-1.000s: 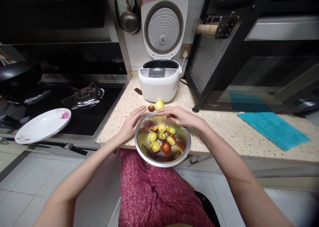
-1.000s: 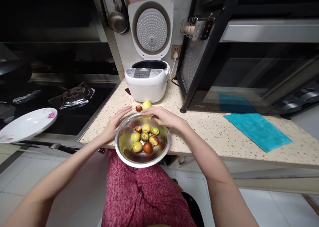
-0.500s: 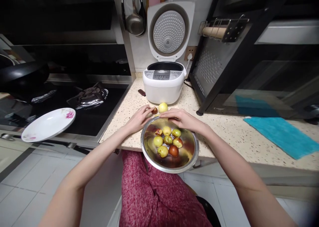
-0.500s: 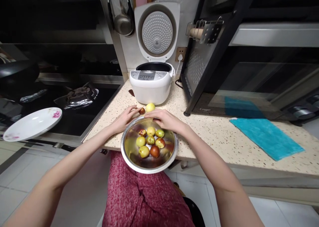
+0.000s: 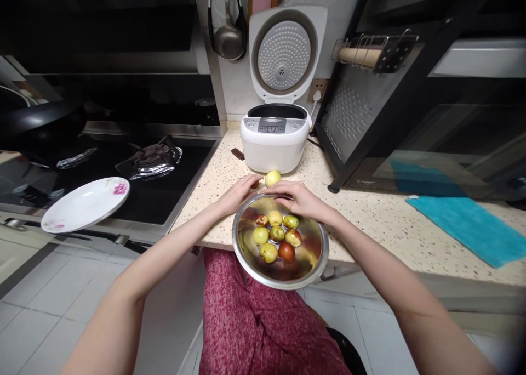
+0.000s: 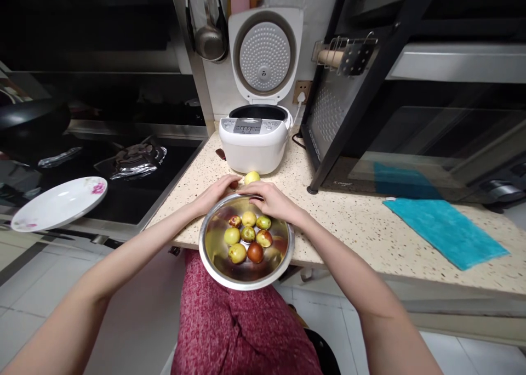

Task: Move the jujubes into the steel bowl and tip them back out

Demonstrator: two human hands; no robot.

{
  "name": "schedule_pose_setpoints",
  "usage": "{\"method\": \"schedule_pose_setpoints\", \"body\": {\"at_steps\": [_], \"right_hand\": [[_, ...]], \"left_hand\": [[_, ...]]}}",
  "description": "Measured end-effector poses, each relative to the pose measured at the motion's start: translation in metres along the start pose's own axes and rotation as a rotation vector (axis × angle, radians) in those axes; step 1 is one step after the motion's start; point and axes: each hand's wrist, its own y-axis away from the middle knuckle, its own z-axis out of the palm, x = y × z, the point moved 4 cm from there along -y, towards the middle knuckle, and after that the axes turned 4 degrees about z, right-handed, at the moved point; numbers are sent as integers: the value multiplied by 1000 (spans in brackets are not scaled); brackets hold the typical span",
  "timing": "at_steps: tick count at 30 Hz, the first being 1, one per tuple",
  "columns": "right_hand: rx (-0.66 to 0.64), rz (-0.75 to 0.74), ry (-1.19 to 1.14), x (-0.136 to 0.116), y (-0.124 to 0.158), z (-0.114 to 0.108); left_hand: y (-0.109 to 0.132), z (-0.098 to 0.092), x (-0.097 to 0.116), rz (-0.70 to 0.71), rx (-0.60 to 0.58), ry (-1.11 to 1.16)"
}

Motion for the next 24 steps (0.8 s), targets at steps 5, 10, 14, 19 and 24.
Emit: {"method": "schedule_pose_setpoints", "body": {"at_steps": [5, 10, 14, 19, 24], "right_hand": [[38, 4, -3, -3, 1, 0], [98, 0, 23, -4, 3, -2], [123, -31, 41, -6, 3, -3], [114, -35, 61, -6, 3, -3], [121, -30, 53, -5, 4, -2]], "left_hand": [[-2, -5, -8, -33, 62, -28], [9, -30, 4, -101, 220, -57], [12, -46, 26, -122, 383, 64], [12, -42, 43, -63, 384, 321], [15, -35, 44, -17, 270, 430]]}}
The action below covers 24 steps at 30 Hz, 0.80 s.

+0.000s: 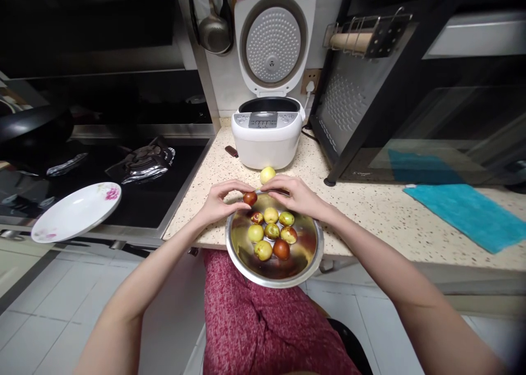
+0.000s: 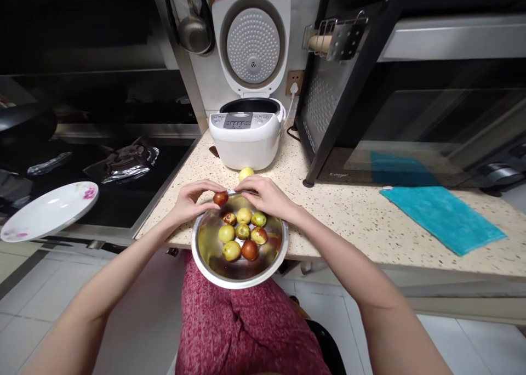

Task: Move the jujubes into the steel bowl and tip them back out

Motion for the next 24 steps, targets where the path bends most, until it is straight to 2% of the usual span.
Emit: {"method": "schedule_pose_setpoints", "body": {"at_steps": [6, 11, 20, 24], "right_hand": [[-5, -4, 9, 1, 0, 1], [-1, -10, 19, 0, 0, 0], [0, -6, 25, 1, 1, 0], [4, -2, 18, -2, 1, -1]], "left_hand": [[-2, 5, 4, -64, -139, 99], [-4, 6, 7, -48, -149, 101], [3, 12, 16, 174, -305, -45], [4, 13, 16, 217, -341, -95]]}}
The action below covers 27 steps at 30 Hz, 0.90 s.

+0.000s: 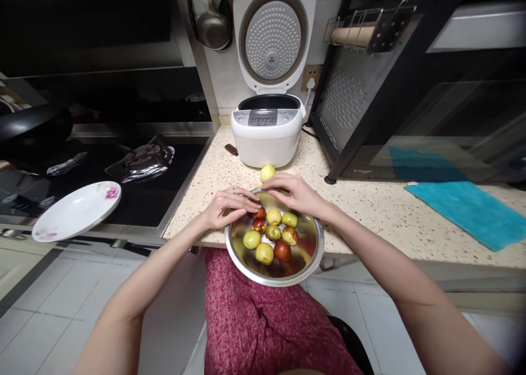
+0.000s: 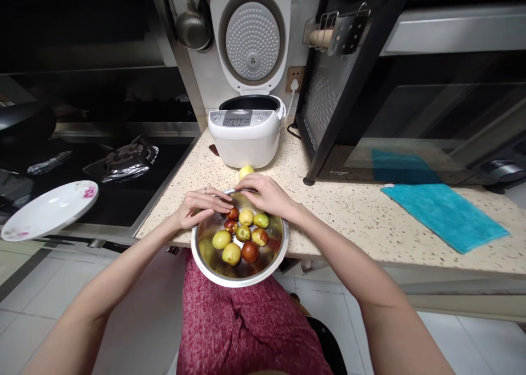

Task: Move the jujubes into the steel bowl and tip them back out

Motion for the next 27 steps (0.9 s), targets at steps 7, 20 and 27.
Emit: {"method": "schedule_pose_setpoints", "body": {"at_steps": [7, 20, 27], "right_hand": [[107, 45, 15, 2, -1, -7], [282, 180, 69, 19, -1, -21], [260, 175, 77, 17, -1, -19]], "left_hand": [[4, 1, -2, -58, -6, -10], [20, 1, 7, -98, -11, 33], [47, -22, 7, -175, 43, -75]]}}
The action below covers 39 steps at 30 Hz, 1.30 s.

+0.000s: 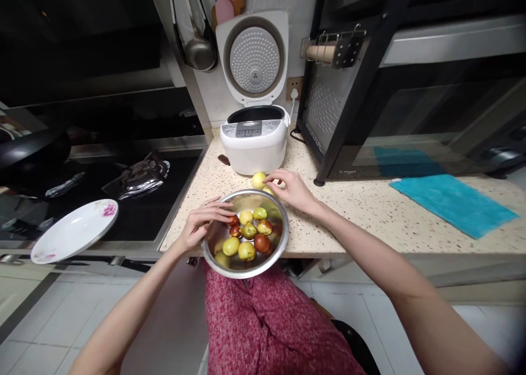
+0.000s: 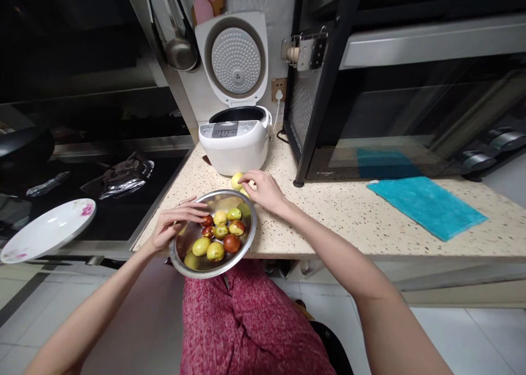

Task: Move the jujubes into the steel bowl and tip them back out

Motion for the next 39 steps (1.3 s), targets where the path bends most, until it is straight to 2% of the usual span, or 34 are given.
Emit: {"method": "schedule_pose_setpoints", "body": {"at_steps": [6, 11, 16, 22, 25, 33, 36, 39], "right_hand": [[28, 32, 78, 5, -1, -5], [4, 59, 166, 9, -1, -3], [-78, 33, 176, 6, 0, -1], [-259, -219, 190, -8, 6, 19], [-296, -264, 258, -8, 8, 32], [-343, -296, 304, -4, 4, 55], [-311, -299, 295, -6, 3, 52], [-206, -284, 266, -11, 1, 40]], "left_hand": [[28, -30, -5, -47, 122, -80], [38, -41, -5, -36, 216, -121], [37, -42, -3, -23, 263, -157], [34, -41, 1, -25, 278, -158], [35, -40, 3, -15, 318, -154], [33, -37, -1, -57, 273, -79], [33, -37, -2, -63, 250, -63], [33, -36, -3, -75, 238, -56]]}}
